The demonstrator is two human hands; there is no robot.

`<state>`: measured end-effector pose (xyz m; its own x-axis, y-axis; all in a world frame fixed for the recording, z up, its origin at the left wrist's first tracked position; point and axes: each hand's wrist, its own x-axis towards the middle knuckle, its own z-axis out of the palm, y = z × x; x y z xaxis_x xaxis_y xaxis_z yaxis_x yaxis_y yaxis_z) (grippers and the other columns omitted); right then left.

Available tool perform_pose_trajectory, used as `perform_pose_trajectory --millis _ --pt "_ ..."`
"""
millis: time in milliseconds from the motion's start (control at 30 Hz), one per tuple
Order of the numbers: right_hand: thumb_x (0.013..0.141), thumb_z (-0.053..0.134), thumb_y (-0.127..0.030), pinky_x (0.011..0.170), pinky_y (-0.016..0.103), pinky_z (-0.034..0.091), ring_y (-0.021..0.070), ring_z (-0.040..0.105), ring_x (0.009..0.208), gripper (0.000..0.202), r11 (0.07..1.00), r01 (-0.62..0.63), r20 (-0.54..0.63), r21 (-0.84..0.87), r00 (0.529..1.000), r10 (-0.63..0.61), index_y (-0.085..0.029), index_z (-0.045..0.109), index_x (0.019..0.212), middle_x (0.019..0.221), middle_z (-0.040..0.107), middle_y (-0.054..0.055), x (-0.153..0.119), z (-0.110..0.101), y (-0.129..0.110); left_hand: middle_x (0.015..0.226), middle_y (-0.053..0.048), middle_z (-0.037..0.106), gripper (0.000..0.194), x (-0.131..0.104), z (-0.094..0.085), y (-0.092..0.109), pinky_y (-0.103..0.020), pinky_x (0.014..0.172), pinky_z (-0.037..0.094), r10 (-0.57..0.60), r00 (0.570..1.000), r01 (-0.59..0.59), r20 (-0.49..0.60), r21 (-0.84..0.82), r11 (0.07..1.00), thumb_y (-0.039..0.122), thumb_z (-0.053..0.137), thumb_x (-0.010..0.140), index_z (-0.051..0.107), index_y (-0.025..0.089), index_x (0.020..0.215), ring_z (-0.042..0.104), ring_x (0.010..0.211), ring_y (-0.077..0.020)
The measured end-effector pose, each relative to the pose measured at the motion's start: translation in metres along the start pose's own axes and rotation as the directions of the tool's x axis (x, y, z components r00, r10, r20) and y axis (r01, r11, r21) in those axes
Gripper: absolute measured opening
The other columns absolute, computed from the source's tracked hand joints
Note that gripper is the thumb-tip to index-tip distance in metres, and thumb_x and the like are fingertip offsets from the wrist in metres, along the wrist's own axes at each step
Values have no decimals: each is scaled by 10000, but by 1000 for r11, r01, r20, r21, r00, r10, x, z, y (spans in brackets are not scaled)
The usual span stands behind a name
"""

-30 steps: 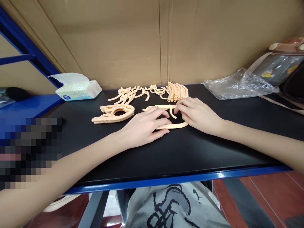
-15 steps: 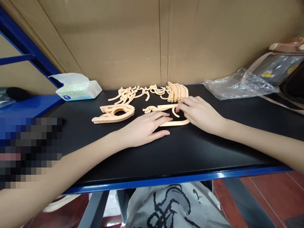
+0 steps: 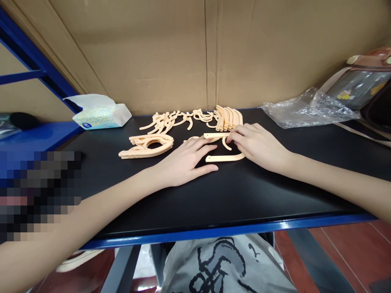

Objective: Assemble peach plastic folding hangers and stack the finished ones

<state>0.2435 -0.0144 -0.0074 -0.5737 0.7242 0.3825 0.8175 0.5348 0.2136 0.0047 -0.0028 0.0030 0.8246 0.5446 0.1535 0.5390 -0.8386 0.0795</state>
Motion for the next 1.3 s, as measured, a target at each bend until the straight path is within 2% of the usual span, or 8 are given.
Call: perform_pose_trajectory --millis 167,400,633,833,967,1100,1300 --pt "906 400 -111 799 320 331 203 549 893 232 1000 8 18 -17 1000 -8 -166 612 981 975 623 72 0 -2 0 1428 -102 426 523 -1 -3 3 -452 1127 222 27 999 -29 24 95 995 496 362 948 459 161 1336 365 1323 -248" --pt "913 400 -108 817 324 331 208 566 926 231 999 26 38 -41 999 -25 -169 610 986 972 628 64 -1 -3 2 1407 -80 463 500 -4 -8 6 -382 1064 352 55 998 -55 7 151 987 476 356 955 501 150 1305 447 1264 -243" --pt "896 421 -87 824 327 328 208 575 914 233 997 35 64 -71 998 -30 -165 624 983 950 644 63 -2 -4 2 1199 -77 628 440 -6 -15 14 -324 819 497 55 998 -49 -23 205 978 456 340 964 546 161 1217 616 1031 -215" --pt "881 434 -84 801 330 329 211 582 897 240 995 41 62 -87 997 -36 -168 640 972 933 657 79 -2 -7 1 913 -39 705 343 -8 -17 19 -260 642 469 28 994 -4 -103 228 974 397 392 955 623 182 1088 669 810 -185" --pt "863 419 -51 791 340 327 219 587 875 269 987 34 107 -157 994 -17 -159 646 959 908 657 90 -2 -11 1 776 -31 702 327 -10 -19 23 -246 564 424 2 988 29 -152 198 980 377 400 946 657 187 1014 665 680 -175" --pt "847 422 -41 766 348 329 224 589 821 268 976 30 120 -217 993 -3 -157 650 925 854 659 93 -3 -14 4 634 8 672 313 -10 -22 27 -221 497 367 -40 979 57 -202 81 995 335 407 936 683 187 935 614 528 -130" --pt "845 429 -42 750 351 328 231 589 802 264 970 17 138 -243 990 17 -149 654 932 852 654 99 -3 -15 6 616 16 667 288 -10 -27 29 -190 501 379 -48 976 33 -214 -73 997 299 434 925 691 181 869 596 500 -94"
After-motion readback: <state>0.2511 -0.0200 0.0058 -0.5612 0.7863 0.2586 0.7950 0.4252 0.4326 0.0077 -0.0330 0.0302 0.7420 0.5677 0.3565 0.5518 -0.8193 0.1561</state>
